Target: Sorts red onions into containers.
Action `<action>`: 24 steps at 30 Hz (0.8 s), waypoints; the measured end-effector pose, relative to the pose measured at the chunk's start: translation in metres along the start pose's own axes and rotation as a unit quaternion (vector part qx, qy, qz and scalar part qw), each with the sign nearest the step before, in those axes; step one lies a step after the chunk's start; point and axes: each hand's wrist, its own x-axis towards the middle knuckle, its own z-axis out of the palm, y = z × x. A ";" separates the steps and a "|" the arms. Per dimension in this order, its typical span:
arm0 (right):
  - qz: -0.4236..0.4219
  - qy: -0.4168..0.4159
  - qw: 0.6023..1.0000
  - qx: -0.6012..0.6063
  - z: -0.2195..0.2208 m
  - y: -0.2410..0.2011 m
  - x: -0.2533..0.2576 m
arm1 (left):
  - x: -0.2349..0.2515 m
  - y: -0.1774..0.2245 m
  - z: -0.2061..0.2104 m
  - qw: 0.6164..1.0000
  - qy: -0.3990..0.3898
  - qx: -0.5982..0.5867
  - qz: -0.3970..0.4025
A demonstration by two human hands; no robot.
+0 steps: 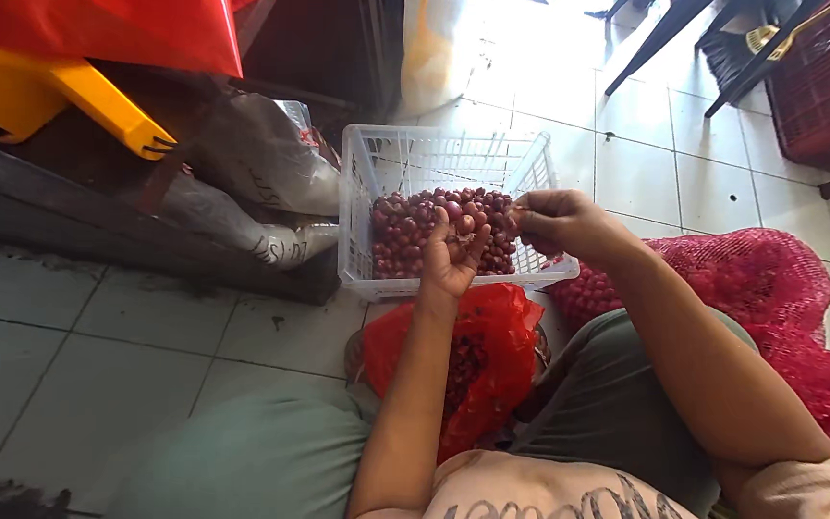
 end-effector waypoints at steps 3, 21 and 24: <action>-0.007 -0.065 0.997 -0.040 0.004 0.007 -0.003 | 0.006 -0.001 -0.003 1.000 0.004 -0.016 0.023; -0.192 0.099 0.941 -0.262 0.046 0.037 0.022 | 0.010 -0.002 -0.016 0.986 -0.146 0.064 0.042; -0.215 0.106 0.926 -0.292 0.047 0.038 0.022 | 0.007 -0.002 -0.014 0.987 -0.143 0.065 0.035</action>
